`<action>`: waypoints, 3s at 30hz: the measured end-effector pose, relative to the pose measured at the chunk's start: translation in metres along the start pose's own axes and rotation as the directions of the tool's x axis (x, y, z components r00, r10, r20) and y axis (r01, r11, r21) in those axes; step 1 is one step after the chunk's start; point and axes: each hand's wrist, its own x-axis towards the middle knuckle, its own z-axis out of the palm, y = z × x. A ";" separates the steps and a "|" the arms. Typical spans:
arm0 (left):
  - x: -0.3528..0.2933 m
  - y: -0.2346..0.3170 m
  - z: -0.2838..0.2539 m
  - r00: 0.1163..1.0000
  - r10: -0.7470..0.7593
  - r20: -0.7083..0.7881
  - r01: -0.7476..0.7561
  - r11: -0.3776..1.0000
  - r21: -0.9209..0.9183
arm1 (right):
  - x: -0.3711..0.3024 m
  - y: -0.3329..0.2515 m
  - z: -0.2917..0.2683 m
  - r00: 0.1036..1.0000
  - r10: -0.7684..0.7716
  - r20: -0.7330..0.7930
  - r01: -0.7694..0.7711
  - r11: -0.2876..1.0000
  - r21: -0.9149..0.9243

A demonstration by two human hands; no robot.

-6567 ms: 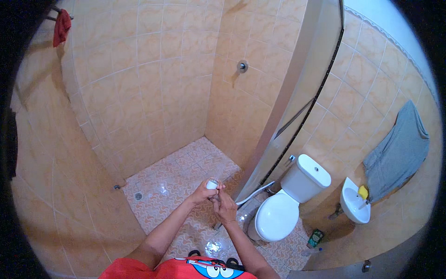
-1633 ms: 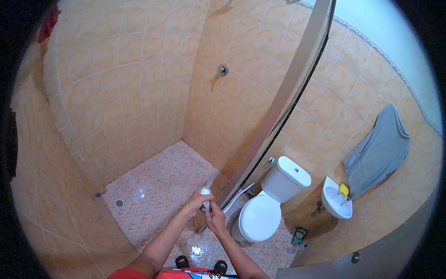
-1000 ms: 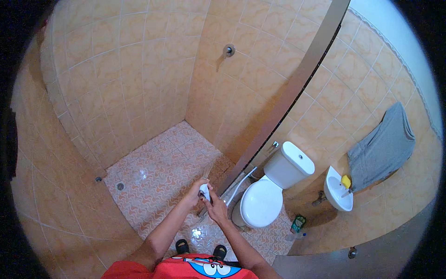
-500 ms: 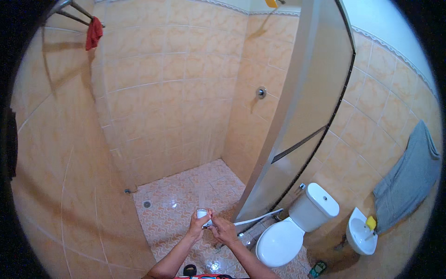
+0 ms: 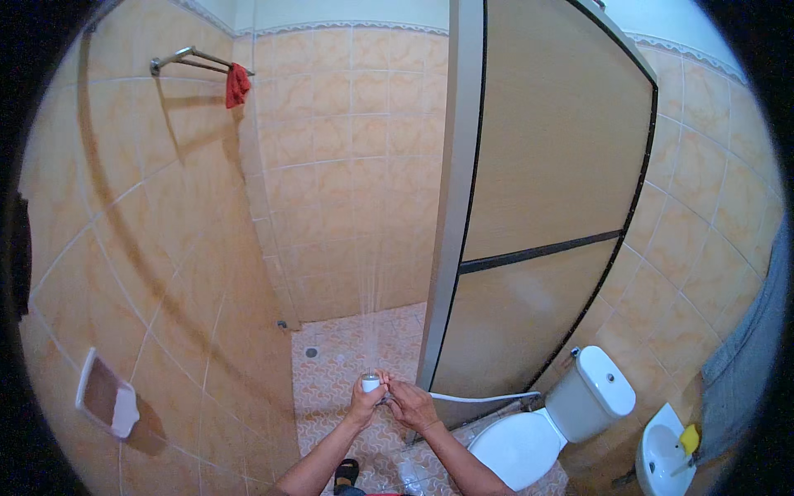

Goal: Inspecting, cleaning, and testing a toilet bidet spray nozzle and water supply hose in a hotel restroom.

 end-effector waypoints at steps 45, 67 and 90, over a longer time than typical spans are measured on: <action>-0.199 -0.181 0.087 0.515 -0.702 0.492 0.442 0.709 0.549 | -0.302 -0.059 -0.041 -0.250 0.909 -0.332 -0.192 0.290 0.938; -0.390 -0.410 0.049 0.249 -0.741 0.623 -0.579 0.402 0.709 | -0.674 -0.036 -0.059 -0.861 0.507 0.033 0.206 0.288 0.935; -0.383 -0.643 -0.204 0.153 -0.915 0.373 -0.556 0.232 0.798 | -0.807 0.130 0.234 -0.502 0.642 0.580 0.117 -0.614 0.781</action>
